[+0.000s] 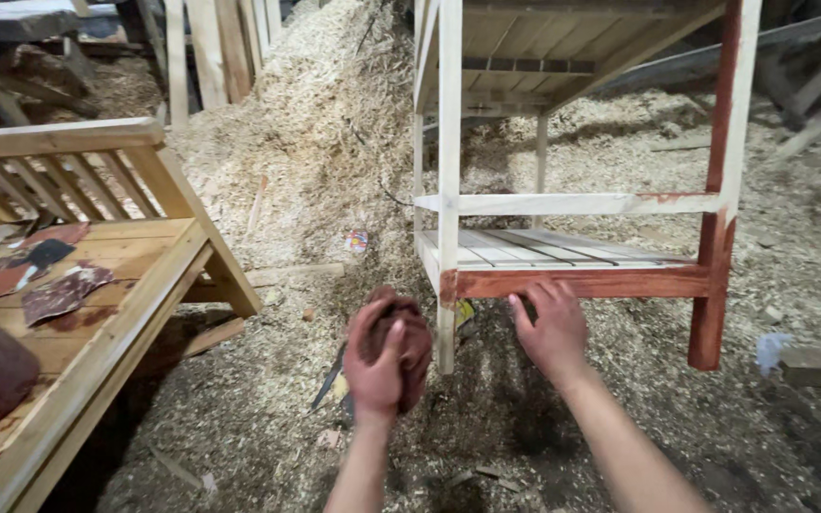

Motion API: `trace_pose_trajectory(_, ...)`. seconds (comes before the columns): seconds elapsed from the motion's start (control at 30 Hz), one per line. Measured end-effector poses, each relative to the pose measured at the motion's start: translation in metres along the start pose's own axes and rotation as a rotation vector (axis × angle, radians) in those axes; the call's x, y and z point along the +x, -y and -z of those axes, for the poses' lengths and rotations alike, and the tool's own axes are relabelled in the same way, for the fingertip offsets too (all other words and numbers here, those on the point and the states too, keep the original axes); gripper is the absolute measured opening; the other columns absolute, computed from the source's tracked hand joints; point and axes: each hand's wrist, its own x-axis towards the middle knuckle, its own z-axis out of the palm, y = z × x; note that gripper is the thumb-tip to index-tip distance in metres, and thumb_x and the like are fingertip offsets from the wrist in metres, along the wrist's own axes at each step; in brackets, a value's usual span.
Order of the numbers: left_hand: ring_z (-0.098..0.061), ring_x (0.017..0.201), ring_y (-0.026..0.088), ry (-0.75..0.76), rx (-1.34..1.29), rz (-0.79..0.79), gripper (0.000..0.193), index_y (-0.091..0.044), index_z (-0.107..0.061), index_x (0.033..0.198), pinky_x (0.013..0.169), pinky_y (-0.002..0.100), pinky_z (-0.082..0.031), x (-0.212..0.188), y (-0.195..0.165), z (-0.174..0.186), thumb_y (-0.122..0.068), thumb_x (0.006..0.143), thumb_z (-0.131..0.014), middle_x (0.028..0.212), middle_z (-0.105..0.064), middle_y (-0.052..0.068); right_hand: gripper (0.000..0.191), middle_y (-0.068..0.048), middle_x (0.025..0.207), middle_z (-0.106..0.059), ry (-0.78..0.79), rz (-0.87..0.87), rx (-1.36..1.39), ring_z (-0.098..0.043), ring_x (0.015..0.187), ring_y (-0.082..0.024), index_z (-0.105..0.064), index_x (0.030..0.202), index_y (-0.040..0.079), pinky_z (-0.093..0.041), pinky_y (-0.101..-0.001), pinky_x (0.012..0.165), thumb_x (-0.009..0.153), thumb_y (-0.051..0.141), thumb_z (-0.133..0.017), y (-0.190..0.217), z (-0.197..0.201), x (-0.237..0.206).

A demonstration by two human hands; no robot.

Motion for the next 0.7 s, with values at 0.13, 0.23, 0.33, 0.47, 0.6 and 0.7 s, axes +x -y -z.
trace_pose_trajectory(0.13, -0.065, 0.124, 0.032, 0.027, 0.428, -0.279, 0.028, -0.021, -0.065, 0.129, 0.11, 0.049, -0.052, 0.032, 0.003, -0.056, -0.025, 0.101, -0.066, 0.134, -0.066, 0.008, 0.022, -0.012, 0.119, -0.065, -0.055, 0.116, -0.004, -0.056, 0.119, -0.034, -0.069, 0.109, 0.009, -0.043, -0.052, 0.1, 0.09, 0.02, -0.068, -0.006, -0.007, 0.003)
trace_pose_trajectory(0.23, -0.06, 0.117, 0.04, 0.074, 0.741, -0.443, 0.042, -0.024, -0.062, 0.135, 0.1, 0.053, -0.052, 0.064, 0.005, -0.09, -0.024, 0.093, -0.068, 0.139, -0.056, 0.014, 0.026, -0.01, 0.122, -0.06, -0.071, 0.18, 0.001, -0.052, 0.123, -0.032, -0.066, 0.118, 0.011, -0.039, -0.0525, 0.107, 0.093, 0.013, -0.065, -0.005, -0.008, 0.015)
trace_pose_trajectory(0.33, -0.059, 0.105, 0.046, 0.043, 1.032, -0.591, 0.06, -0.029, -0.063, 0.134, 0.087, 0.056, -0.053, 0.075, 0.01, -0.102, -0.02, 0.074, -0.071, 0.138, -0.053, 0.016, 0.033, -0.008, 0.125, -0.06, -0.084, 0.168, -0.005, -0.052, 0.126, -0.032, -0.064, 0.12, 0.014, -0.037, -0.053, 0.108, 0.087, 0.011, -0.067, -0.005, -0.01, 0.029)
trace_pose_trajectory(0.47, -0.06, 0.101, 0.043, 0.077, 1.161, -0.643, 0.061, -0.03, -0.063, 0.135, 0.077, 0.055, -0.054, 0.067, 0.017, -0.099, -0.016, 0.076, -0.067, 0.14, -0.054, 0.013, 0.047, -0.008, 0.126, -0.06, -0.113, 0.151, -0.003, -0.051, 0.125, -0.031, -0.061, 0.125, 0.013, -0.034, -0.051, 0.106, 0.079, 0.007, -0.065, -0.001, -0.027, 0.041)
trace_pose_trajectory(0.6, -0.059, 0.101, 0.043, 0.082, 1.183, -0.66, 0.053, -0.027, -0.063, 0.136, 0.073, 0.051, -0.055, 0.056, 0.017, -0.097, -0.018, 0.084, -0.065, 0.136, -0.055, 0.011, 0.045, -0.01, 0.126, -0.058, -0.186, 0.128, -0.022, -0.048, 0.126, -0.033, -0.059, 0.125, 0.012, -0.031, -0.0533, 0.106, 0.081, 0.013, -0.067, 0.009, -0.046, 0.044)
trace_pose_trajectory(0.7, -0.059, 0.099, 0.042, 0.06, 1.249, -0.627, 0.054, -0.028, -0.064, 0.135, 0.07, 0.052, -0.054, 0.046, 0.016, -0.097, -0.02, 0.082, -0.064, 0.129, -0.055, 0.011, 0.042, -0.009, 0.127, -0.058, -0.215, 0.145, -0.042, -0.048, 0.127, -0.032, -0.057, 0.126, 0.013, -0.031, -0.054, 0.107, 0.085, 0.014, -0.065, 0.01, -0.052, 0.041)
